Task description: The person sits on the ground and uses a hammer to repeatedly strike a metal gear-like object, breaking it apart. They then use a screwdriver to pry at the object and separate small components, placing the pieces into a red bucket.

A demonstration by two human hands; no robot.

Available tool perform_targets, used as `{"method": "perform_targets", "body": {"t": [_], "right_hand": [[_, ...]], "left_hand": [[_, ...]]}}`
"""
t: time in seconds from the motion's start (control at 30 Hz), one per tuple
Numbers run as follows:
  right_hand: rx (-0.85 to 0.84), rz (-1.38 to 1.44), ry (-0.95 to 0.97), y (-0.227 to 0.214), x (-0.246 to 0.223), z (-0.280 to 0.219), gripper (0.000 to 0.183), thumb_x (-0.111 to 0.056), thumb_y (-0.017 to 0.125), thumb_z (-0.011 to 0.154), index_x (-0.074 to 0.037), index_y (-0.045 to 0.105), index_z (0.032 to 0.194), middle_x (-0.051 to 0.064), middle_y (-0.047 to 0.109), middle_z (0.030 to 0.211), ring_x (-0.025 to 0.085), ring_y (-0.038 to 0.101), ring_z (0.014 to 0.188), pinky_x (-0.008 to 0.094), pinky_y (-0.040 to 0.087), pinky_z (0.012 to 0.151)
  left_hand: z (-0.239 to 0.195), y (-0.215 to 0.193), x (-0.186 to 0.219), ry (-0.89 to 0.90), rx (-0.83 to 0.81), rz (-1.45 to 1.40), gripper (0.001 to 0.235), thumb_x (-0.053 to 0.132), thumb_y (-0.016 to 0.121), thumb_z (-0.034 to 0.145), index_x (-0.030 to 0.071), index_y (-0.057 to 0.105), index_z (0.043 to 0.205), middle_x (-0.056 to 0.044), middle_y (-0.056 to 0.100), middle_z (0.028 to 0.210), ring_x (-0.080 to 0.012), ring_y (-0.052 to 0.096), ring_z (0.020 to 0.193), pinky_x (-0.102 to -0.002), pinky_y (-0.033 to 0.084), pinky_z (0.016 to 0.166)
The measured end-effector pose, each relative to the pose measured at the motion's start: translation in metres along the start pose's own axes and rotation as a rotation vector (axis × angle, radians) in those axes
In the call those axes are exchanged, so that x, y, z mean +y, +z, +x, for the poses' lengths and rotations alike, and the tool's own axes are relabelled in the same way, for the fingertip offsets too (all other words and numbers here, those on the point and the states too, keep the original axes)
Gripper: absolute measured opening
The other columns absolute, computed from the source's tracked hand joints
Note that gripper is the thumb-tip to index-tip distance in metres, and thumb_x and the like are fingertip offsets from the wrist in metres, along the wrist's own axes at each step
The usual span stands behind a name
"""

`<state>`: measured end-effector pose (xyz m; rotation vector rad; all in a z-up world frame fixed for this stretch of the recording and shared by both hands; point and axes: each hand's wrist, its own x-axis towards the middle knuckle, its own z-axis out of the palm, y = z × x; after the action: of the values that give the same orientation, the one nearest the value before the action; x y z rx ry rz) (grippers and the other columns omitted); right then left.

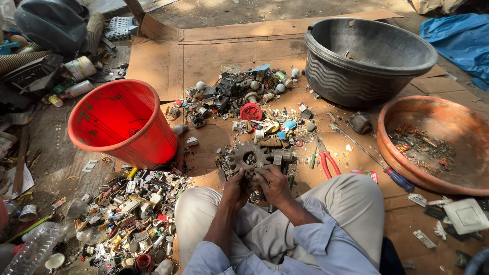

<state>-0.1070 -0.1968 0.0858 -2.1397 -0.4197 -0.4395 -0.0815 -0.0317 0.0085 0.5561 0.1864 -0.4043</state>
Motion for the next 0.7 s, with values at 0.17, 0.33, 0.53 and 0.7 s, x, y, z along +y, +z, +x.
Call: {"method": "perform_targets", "body": {"t": [0.17, 0.33, 0.53, 0.7], "right_hand": [[-0.1, -0.085, -0.029, -0.002, 0.004, -0.002, 0.02, -0.022, 0.071, 0.093, -0.01, 0.076, 0.109, 0.01, 0.068, 0.096, 0.031, 0.073, 0.085, 0.041, 0.058, 0.072], [-0.149, -0.149, -0.072, -0.004, 0.01, -0.011, 0.016, -0.021, 0.072, 0.092, -0.009, 0.075, 0.103, 0.01, 0.067, 0.091, 0.033, 0.071, 0.081, 0.044, 0.057, 0.07], [-0.232, -0.263, -0.149, -0.007, 0.005, -0.013, 0.015, -0.019, 0.071, 0.091, -0.007, 0.072, 0.1, 0.012, 0.064, 0.086, 0.035, 0.069, 0.078, 0.046, 0.055, 0.067], [-0.249, -0.237, -0.197, -0.003, 0.006, -0.017, 0.015, -0.018, 0.068, 0.092, -0.005, 0.07, 0.1, 0.012, 0.064, 0.09, 0.035, 0.069, 0.079, 0.046, 0.054, 0.067]], "left_hand": [[-0.01, -0.01, -0.013, -0.068, 0.022, 0.211, 0.039, 0.034, 0.048, 0.109, 0.001, 0.067, 0.099, -0.011, 0.071, 0.079, -0.0209, 0.067, 0.066, -0.034, 0.057, 0.066], [-0.013, -0.007, -0.017, -0.086, -0.003, 0.253, 0.039, 0.033, 0.048, 0.108, 0.001, 0.067, 0.097, -0.01, 0.07, 0.077, -0.0199, 0.066, 0.064, -0.033, 0.056, 0.063], [-0.011, -0.017, -0.023, -0.096, -0.016, 0.274, 0.036, 0.031, 0.05, 0.108, 0.002, 0.067, 0.096, -0.009, 0.068, 0.076, -0.0189, 0.063, 0.063, -0.031, 0.052, 0.059], [-0.007, -0.027, -0.027, -0.095, -0.018, 0.207, 0.032, 0.028, 0.053, 0.107, 0.002, 0.064, 0.091, -0.007, 0.065, 0.077, -0.0181, 0.06, 0.062, -0.03, 0.049, 0.058]]}}
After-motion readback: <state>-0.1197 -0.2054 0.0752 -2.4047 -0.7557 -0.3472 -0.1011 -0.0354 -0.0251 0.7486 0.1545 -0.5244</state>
